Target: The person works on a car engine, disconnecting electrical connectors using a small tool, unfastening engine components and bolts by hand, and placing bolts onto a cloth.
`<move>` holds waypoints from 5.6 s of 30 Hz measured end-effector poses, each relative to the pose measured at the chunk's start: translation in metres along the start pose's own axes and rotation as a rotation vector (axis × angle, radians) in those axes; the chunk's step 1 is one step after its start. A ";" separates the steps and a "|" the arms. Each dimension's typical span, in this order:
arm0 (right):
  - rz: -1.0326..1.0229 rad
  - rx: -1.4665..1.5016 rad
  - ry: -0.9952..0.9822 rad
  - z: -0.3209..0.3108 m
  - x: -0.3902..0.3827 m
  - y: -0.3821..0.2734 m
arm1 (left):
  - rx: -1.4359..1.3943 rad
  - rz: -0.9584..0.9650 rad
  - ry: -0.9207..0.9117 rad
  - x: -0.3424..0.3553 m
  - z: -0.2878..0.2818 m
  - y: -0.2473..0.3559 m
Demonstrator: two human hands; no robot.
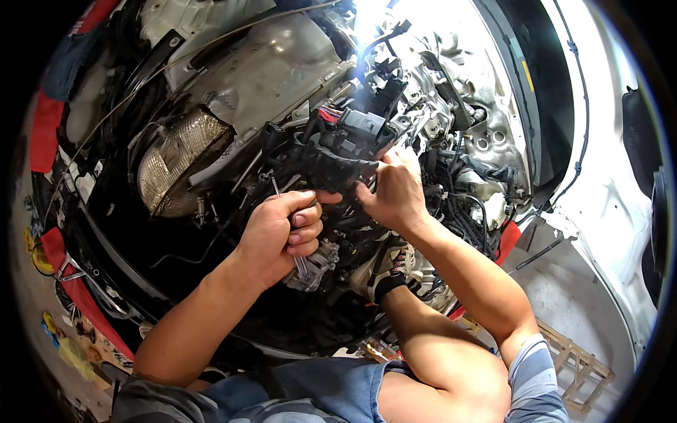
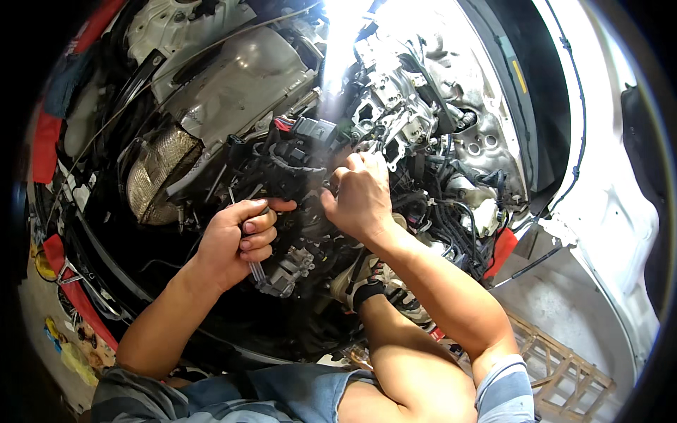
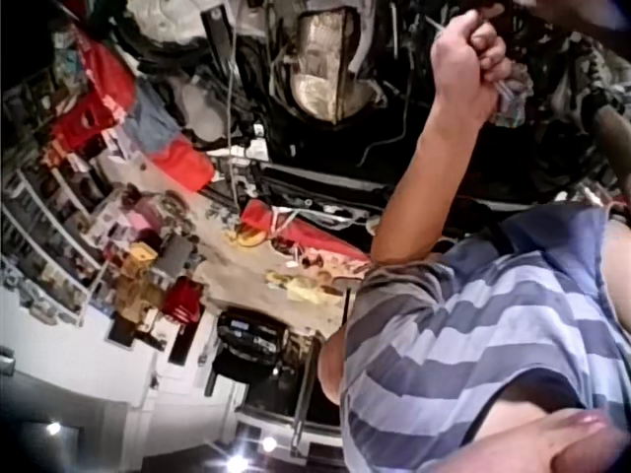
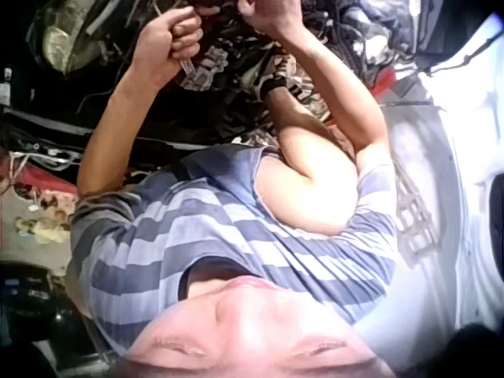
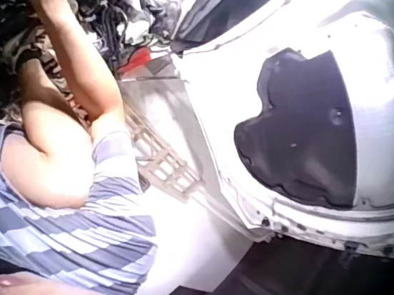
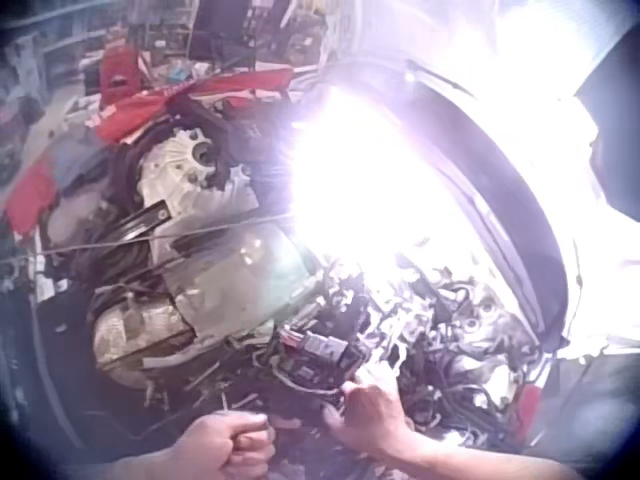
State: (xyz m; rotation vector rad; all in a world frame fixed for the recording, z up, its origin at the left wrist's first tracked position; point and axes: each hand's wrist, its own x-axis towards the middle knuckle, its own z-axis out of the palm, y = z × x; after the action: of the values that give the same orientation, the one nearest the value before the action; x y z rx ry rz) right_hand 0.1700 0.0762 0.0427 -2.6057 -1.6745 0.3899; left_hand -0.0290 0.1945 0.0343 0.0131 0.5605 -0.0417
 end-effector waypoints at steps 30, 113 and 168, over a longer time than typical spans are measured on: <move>0.109 1.373 0.330 -0.054 0.034 -0.073 | 1.274 0.408 0.227 -0.087 0.043 0.139; -0.161 -0.447 -0.336 -0.011 0.023 -0.015 | 1.907 0.671 -0.076 0.049 -0.032 -0.005; -0.390 -0.415 -0.225 -0.004 0.026 0.010 | 1.796 0.812 -0.178 0.047 -0.031 -0.017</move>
State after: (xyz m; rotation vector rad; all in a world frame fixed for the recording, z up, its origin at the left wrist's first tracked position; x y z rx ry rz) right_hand 0.1904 0.0953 0.0403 -2.4574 -2.5184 0.3610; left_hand -0.0061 0.1764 -0.0172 1.9533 0.1468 0.2551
